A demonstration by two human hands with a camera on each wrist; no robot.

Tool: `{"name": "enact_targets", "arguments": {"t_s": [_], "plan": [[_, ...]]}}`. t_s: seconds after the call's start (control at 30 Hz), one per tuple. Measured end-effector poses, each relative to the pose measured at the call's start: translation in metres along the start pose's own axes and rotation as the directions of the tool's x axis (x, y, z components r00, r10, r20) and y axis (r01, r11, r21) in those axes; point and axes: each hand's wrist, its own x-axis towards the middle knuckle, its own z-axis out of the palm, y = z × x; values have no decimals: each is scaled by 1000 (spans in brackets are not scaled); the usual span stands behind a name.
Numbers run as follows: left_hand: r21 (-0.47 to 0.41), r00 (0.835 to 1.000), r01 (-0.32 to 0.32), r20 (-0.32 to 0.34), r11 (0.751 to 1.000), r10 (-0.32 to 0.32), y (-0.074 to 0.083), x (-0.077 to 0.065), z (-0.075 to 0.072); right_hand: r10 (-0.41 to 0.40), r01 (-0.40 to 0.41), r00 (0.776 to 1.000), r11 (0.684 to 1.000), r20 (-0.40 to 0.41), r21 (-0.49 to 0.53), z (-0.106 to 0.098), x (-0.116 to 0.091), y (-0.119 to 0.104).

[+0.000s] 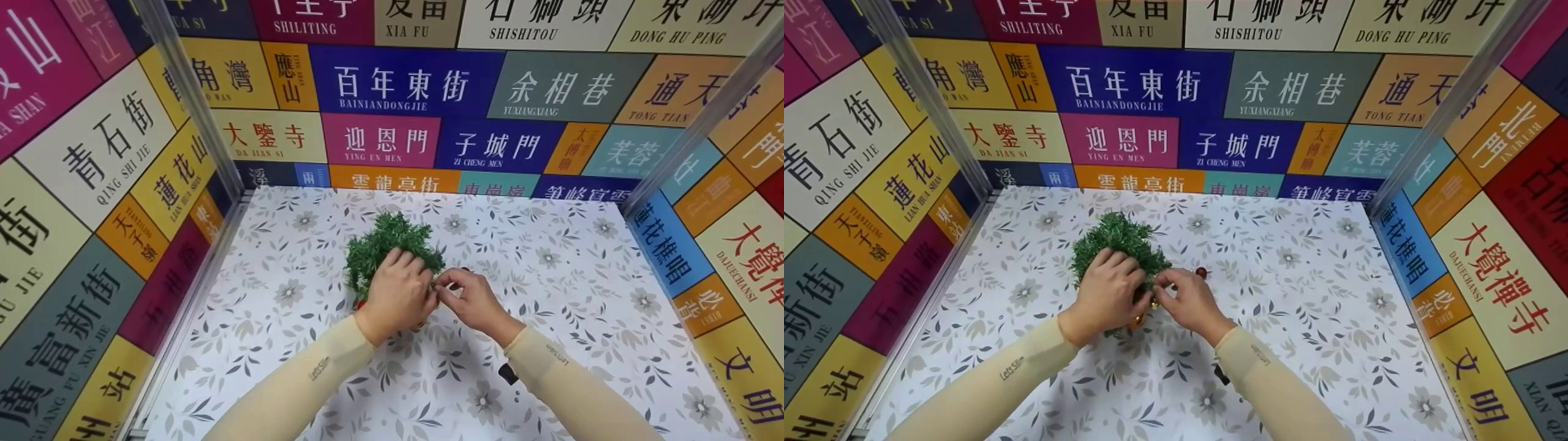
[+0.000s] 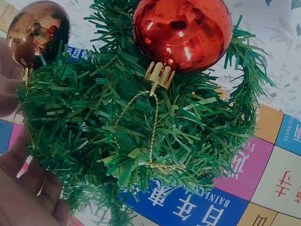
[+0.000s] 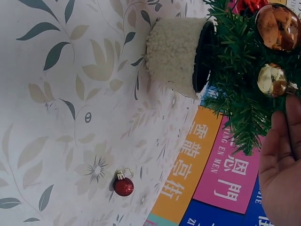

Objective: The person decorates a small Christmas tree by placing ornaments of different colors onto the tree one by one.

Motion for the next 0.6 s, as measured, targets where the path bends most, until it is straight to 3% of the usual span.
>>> {"name": "enact_targets", "arguments": {"t_s": [0.17,0.43,0.6], "plan": [[22,1000,5,15,1000,-6,0,2,1,-10,10,1000,1000,-2,24,-3,0,0],[31,999,20,41,999,-21,1,1,2,54,-56,998,997,35,61,-2,3,0],[50,999,24,39,998,-26,2,2,3,84,-84,996,994,6,69,0,3,-2]]}}
